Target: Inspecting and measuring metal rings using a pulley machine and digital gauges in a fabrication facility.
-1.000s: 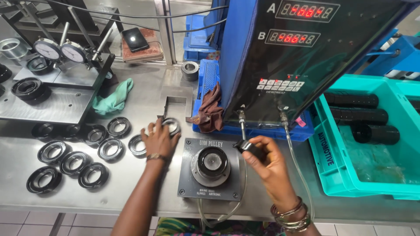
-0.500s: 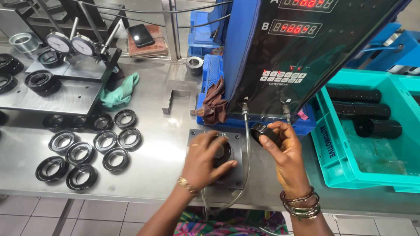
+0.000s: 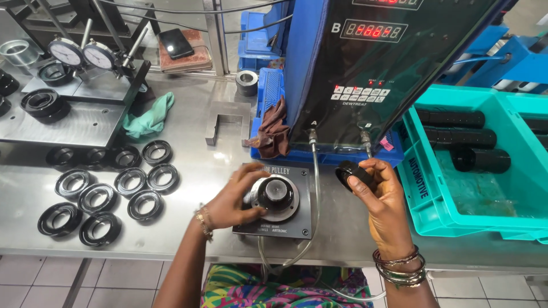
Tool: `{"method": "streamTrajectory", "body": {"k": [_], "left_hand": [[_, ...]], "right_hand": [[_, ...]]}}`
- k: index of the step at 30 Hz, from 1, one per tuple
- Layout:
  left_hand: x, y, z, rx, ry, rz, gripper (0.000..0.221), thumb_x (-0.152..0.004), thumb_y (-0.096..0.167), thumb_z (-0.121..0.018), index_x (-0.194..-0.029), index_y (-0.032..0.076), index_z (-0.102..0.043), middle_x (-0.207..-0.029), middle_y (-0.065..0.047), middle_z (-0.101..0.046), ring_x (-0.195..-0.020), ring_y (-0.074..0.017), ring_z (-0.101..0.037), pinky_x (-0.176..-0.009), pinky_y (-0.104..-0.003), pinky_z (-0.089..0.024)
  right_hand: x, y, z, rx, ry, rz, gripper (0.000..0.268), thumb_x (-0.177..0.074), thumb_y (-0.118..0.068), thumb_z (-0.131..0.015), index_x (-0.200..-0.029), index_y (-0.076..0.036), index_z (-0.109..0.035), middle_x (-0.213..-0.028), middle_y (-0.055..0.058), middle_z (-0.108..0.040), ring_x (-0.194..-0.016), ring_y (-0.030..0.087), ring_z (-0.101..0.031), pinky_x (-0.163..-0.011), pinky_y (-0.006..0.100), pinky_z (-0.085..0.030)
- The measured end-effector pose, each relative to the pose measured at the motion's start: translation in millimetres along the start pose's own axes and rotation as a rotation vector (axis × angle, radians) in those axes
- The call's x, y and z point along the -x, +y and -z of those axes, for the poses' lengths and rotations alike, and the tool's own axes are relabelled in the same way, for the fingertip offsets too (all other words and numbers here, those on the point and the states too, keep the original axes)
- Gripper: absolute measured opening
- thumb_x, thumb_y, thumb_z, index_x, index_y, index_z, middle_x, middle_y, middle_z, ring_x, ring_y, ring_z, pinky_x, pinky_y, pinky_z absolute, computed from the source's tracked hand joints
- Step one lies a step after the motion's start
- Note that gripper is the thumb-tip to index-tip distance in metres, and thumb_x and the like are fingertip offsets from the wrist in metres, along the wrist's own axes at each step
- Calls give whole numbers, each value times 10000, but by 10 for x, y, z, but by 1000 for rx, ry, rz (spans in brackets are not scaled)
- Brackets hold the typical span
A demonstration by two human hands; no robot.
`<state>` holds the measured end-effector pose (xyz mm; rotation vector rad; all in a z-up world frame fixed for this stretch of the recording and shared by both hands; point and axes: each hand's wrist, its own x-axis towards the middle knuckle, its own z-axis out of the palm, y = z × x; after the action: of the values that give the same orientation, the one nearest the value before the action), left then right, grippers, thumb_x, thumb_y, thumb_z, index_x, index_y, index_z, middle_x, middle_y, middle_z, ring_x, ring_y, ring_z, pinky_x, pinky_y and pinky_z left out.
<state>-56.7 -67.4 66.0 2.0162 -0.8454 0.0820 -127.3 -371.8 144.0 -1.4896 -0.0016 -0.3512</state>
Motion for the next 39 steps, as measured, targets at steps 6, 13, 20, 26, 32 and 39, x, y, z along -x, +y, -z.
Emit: {"method": "streamTrajectory", "body": {"k": [6,13,20,26,32,39], "left_hand": [[-167,321,-173,-118,17,6,950,-655,492,-929,-1432,161,-493,-1460,-169,-454,-1386,-401,-424,-1135,-510,-367],[-155,13,63,-222,19,-41,1039,-508,620,-934,-1353,138,-568,-1373,-179,-518,-1298,-420,-456,-1060,-511,-408],[-244,393,-203,-364,6,23,803,-657,588,-922,-1267,150,-637,-1144,-102,-603,-1111,-339,-561,-947,-457,-471],[-398,618,29,-275,198,-27,640,-618,438,-904,-1099,103,-646,-1096,-96,-617,-1020,-305,-601,-834,-413,-526],[-466,-367,330,-332,697,4,578,-699,420,-917,-1043,55,-629,-1033,-93,-642,-953,-258,-610,-821,-396,-519],[-372,-1415,127,-513,547,417,516,-632,496,-898,-802,67,-667,-937,-127,-641,-929,-339,-585,-810,-454,-495]], "right_hand": [[-60,87,-128,-10,-16,-24,366,-879,-122,-754,-1208,-120,-594,-996,-31,-540,-868,65,-540,-764,232,-467],[-63,212,-67,-11,-21,-107,355,-884,-192,-754,-1198,-117,-606,-977,-25,-554,-803,59,-511,-696,229,-432],[-92,337,-156,13,-75,-93,298,-877,-182,-772,-1112,-79,-620,-984,-14,-600,-867,67,-552,-748,236,-455],[-93,528,-483,107,-157,7,279,-876,-185,-780,-1081,-76,-626,-967,-8,-612,-883,83,-573,-787,242,-484],[-9,482,-1048,645,-318,487,314,-790,-197,-835,-969,-89,-601,-1035,73,-628,-1024,261,-608,-874,373,-512],[50,367,-1078,823,-462,709,314,-823,-177,-804,-997,-76,-564,-1272,129,-548,-1331,393,-478,-1079,487,-460]]}}
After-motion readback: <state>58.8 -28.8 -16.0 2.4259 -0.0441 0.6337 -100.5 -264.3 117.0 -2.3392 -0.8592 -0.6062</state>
